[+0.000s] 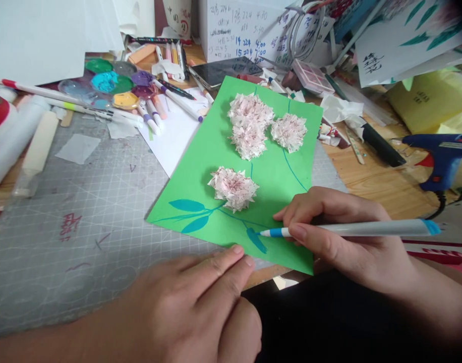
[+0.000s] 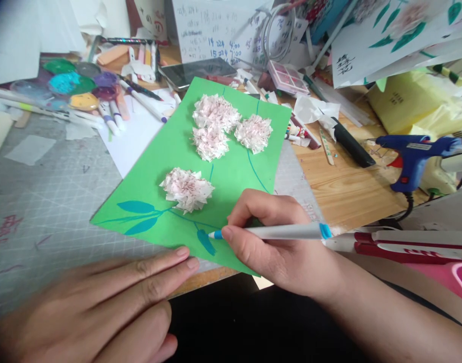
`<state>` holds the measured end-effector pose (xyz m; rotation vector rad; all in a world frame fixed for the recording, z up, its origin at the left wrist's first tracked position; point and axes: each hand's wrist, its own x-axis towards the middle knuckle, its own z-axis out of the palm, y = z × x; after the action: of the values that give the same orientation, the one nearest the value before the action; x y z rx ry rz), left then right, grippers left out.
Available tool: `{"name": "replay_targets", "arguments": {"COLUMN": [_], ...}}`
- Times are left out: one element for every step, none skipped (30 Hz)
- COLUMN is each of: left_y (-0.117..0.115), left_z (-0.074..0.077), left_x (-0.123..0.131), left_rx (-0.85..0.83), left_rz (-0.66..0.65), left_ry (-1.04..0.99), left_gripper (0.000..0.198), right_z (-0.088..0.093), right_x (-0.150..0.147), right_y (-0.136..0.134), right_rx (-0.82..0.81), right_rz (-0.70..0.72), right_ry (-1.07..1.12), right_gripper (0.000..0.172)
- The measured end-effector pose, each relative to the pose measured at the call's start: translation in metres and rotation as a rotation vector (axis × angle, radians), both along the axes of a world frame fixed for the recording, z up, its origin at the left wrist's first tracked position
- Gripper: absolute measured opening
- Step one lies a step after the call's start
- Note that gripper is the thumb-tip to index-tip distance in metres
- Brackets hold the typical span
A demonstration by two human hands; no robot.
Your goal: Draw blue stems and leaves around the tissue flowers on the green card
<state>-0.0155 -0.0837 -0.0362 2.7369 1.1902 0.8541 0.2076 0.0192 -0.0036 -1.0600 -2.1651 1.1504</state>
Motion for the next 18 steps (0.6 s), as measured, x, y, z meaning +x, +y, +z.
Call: {"name": "replay_targets", "arguments": {"left_y": [-0.0001,-0.0003,-0.0003,-0.0004,-0.0004,-0.0004,-0.0005,-0.0005,-0.0006,-0.0006,-0.0007,-0.0006,-0.0005,-0.0004,-0.0002,0.0001,0.0005,0.0009], "left_z": [-0.0001,-0.0003,-0.0004,-0.0005,-0.0005,-0.0005,-0.0003,-0.0002,0.0000,0.0001,0.0002,0.0002,0.0003,0.0003,0.0004,0.0007,0.0010,0.0014], "left_x": [0.0000,0.0001,0.0004,0.0008,0.0013,0.0018,0.0021,0.0023,0.0023,0.0022,0.0020,0.0017,0.0014,0.0011,0.0009,0.0008,0.0009,0.0010], "left_rx": [0.000,0.003,0.004,-0.006,-0.015,-0.023,-0.022,-0.026,-0.026,-0.019,-0.004,0.010,0.026,0.041,0.056,0.067,0.073,0.078], "left_rz": [-0.009,-0.021,-0.032,-0.034,-0.029,-0.022,-0.017,-0.004,0.004,0.010,0.017,0.022,0.025,0.026,0.020,0.015,0.015,0.017], "left_ry": [0.004,-0.001,-0.008,-0.013,-0.013,-0.010,-0.014,-0.020,-0.022,-0.029,-0.030,-0.027,-0.022,-0.013,-0.009,-0.006,-0.002,0.001], "left_gripper": [0.021,0.020,0.020,0.020,0.020,0.020,0.020,0.020,0.021,0.021,0.020,0.019,0.018,0.017,0.017,0.017,0.018,0.019], "right_z": [0.0000,0.0001,0.0002,0.0004,0.0005,0.0007,0.0008,0.0010,0.0012,0.0014,0.0016,0.0017,0.0017,0.0017,0.0017,0.0016,0.0016,0.0016], "right_x": [-0.0009,-0.0017,-0.0024,-0.0030,-0.0032,-0.0033,-0.0033,-0.0031,-0.0030,-0.0028,-0.0028,-0.0027,-0.0026,-0.0024,-0.0020,-0.0014,-0.0005,0.0005], "right_y": [0.0000,-0.0001,-0.0005,-0.0009,-0.0013,-0.0018,-0.0021,-0.0022,-0.0023,-0.0022,-0.0021,-0.0019,-0.0018,-0.0017,-0.0018,-0.0021,-0.0025,-0.0029], "right_rx": [0.013,0.023,0.031,0.037,0.043,0.050,0.060,0.069,0.075,0.079,0.077,0.073,0.067,0.060,0.053,0.046,0.037,0.028], "right_rz": [-0.008,-0.010,-0.009,-0.005,-0.002,0.001,0.005,0.013,0.021,0.029,0.039,0.049,0.060,0.072,0.090,0.110,0.130,0.147], "right_ry": [-0.011,-0.019,-0.023,-0.024,-0.029,-0.036,-0.042,-0.045,-0.044,-0.037,-0.026,-0.009,0.008,0.021,0.033,0.041,0.042,0.045], "right_gripper": [0.014,0.014,0.014,0.015,0.015,0.014,0.014,0.013,0.013,0.013,0.014,0.016,0.017,0.017,0.017,0.018,0.018,0.019]}}
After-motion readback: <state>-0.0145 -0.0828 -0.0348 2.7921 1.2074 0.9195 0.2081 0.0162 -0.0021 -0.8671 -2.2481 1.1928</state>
